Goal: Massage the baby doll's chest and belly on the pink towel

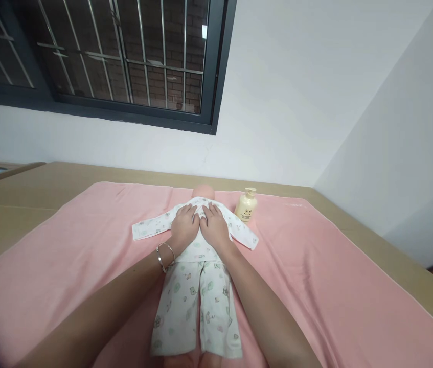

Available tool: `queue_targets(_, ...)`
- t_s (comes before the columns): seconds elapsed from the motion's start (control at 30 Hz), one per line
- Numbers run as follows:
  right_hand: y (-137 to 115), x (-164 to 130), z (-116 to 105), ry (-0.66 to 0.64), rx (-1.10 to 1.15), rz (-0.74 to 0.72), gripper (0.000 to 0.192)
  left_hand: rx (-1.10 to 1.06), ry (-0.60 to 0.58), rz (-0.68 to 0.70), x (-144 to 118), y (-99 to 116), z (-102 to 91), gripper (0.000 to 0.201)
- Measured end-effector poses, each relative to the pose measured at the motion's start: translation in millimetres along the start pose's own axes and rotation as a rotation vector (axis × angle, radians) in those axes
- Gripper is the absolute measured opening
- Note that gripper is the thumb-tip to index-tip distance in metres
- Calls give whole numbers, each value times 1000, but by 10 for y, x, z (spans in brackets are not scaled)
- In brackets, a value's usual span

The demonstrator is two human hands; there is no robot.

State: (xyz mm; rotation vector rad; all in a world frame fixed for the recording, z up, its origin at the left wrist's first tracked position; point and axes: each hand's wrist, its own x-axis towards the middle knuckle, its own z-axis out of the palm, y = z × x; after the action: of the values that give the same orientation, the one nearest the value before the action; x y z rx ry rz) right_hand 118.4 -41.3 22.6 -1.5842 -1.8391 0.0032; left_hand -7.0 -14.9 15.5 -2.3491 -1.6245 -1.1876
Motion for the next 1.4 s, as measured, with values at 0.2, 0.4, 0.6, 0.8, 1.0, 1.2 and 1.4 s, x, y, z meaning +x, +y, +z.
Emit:
queue_targets(0.2, 0, -3, -5, 1, -4, -10, 48, -10, -9, 1, 1, -9, 12, 39)
queue_targets(0.4, -3, -6, -9, 23, -30, -38, 46, -42, -20, 9, 16, -42, 57, 41)
queue_targets(0.6, -16, -14, -15, 54, -104, -98, 45, -25, -83, 56, 40, -43, 62, 45)
queue_targets(0.8, -58, -43, -22, 102, -132, -82, 42, -32, -106, 38, 55, -47, 63, 45)
queue_targets(1.0, -57, -47, -13, 115, -131, -78, 41, -36, -154, 149, 98, -85, 24, 44)
queue_targets(1.2, -9, -28, 11, 87, -53, -64, 44, 34, -56, 182, 49, -39, -25, 33)
queue_targets(1.4, 2, -20, 9, 44, -4, 2, 46, 73, -37, 129, 4, 18, -70, 29)
